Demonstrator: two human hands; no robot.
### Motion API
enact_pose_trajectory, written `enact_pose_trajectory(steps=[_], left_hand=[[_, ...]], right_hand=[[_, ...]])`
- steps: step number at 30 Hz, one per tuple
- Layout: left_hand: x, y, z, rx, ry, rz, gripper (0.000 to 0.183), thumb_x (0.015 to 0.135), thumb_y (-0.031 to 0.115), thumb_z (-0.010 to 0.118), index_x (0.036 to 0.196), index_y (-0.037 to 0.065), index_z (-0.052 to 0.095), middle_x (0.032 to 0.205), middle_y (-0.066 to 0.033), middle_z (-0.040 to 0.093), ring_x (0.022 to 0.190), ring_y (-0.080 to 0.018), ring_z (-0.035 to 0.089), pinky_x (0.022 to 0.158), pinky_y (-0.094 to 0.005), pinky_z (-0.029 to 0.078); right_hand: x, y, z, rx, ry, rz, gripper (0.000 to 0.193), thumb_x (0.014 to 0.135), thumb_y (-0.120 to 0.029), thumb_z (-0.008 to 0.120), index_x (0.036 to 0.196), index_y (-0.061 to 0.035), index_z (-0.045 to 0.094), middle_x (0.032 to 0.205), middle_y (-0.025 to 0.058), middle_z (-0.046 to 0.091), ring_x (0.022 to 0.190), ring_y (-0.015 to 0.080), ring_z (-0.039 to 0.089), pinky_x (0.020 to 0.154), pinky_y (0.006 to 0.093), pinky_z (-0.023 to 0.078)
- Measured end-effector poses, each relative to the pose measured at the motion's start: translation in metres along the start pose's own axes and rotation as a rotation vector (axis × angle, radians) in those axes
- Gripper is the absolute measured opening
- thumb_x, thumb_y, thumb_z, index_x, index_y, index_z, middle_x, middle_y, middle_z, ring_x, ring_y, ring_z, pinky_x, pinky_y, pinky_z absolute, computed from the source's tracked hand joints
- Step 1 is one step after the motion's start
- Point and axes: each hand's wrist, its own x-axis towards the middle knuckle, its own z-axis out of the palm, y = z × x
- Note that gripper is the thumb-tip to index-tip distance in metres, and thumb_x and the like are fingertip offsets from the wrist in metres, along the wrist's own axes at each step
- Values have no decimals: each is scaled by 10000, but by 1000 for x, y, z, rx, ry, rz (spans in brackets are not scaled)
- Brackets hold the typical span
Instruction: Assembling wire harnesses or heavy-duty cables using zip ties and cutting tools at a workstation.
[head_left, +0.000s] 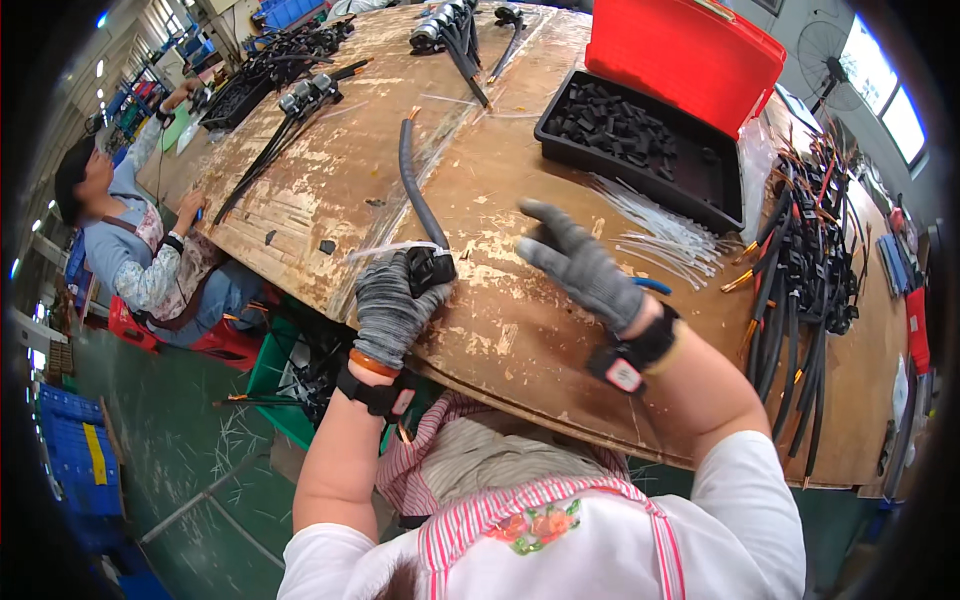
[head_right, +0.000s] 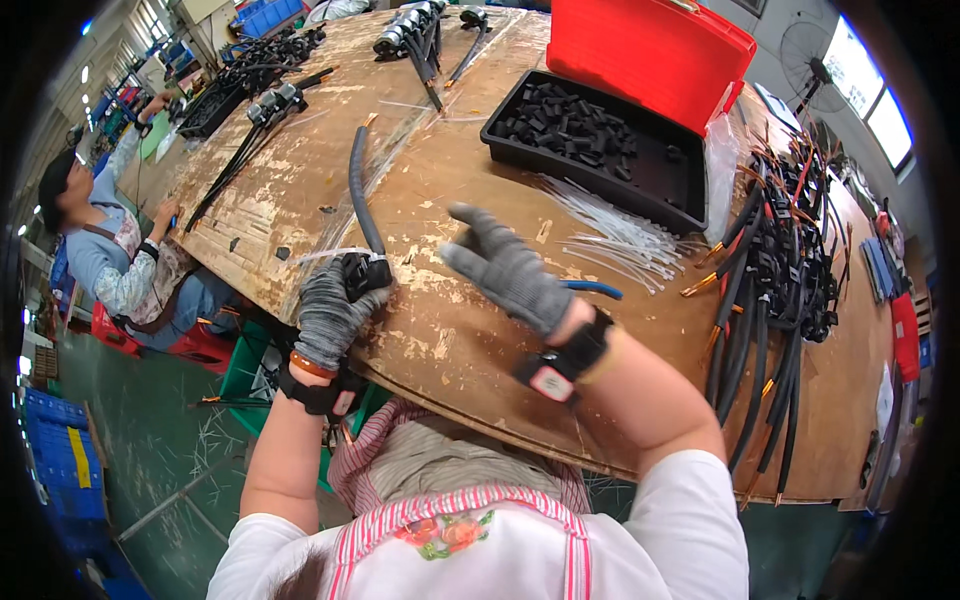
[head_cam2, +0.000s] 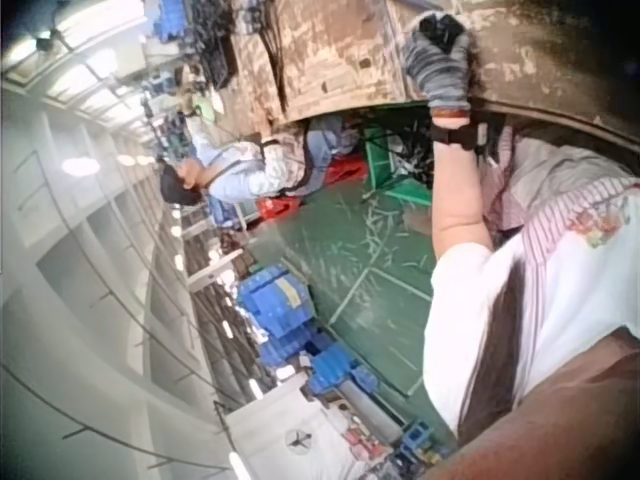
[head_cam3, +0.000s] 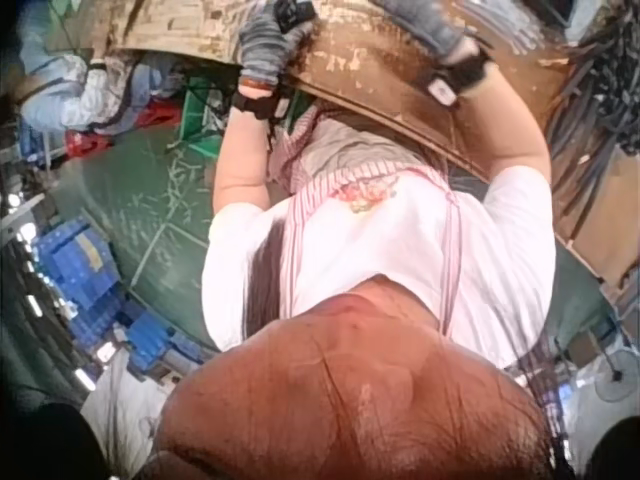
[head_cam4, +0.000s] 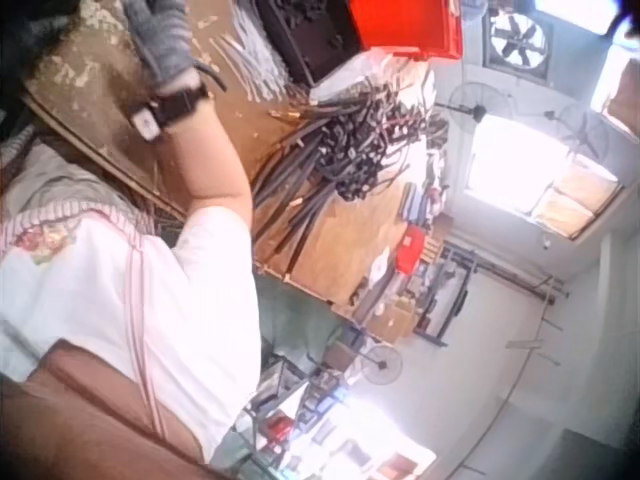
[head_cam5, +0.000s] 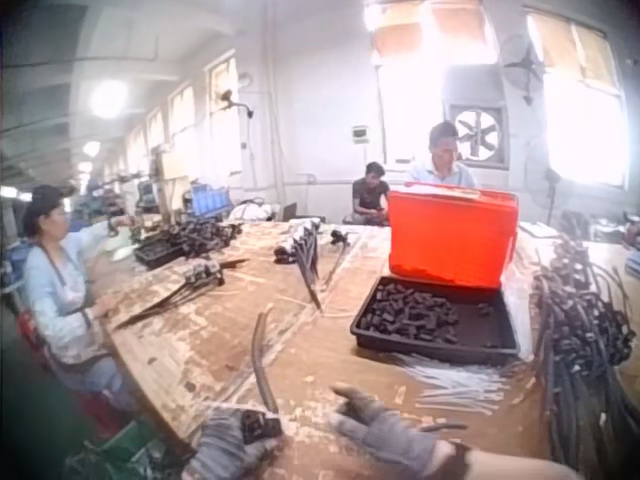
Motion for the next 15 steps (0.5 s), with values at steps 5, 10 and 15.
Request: enact_pose_trajectory(steps=[5, 10, 15], left_hand=[[-1, -4, 1, 381, 48, 4, 481, 670, 265, 819, 1031, 11, 626, 897, -157, 674, 814, -302, 654, 732, -387, 510], [3, 1, -4, 393, -39, 13, 493, 691, 293, 796, 1068, 27, 620, 908, -168, 672, 852, -319, 644, 758, -406, 500], [3, 0, -4, 395, -45, -18, 513, 691, 320, 794, 1065, 21, 610, 919, -165, 671, 867, -321, 641, 772, -409, 499]], right_hand=[[-72, -9, -57, -1312, -198, 101, 820, 757, -483, 683, 1391, -69, 370, 1318, 211, 463, 1211, 366, 455, 984, 494, 383], [-97, 15, -71, -1354, -201, 190, 913, 682, -476, 714, 1406, -49, 359, 1239, 221, 501, 1147, 389, 481, 961, 490, 394], [-69, 3, -67, -1262, -176, 167, 574, 646, -284, 681, 1110, 32, 557, 999, 190, 552, 942, 351, 535, 844, 443, 448]])
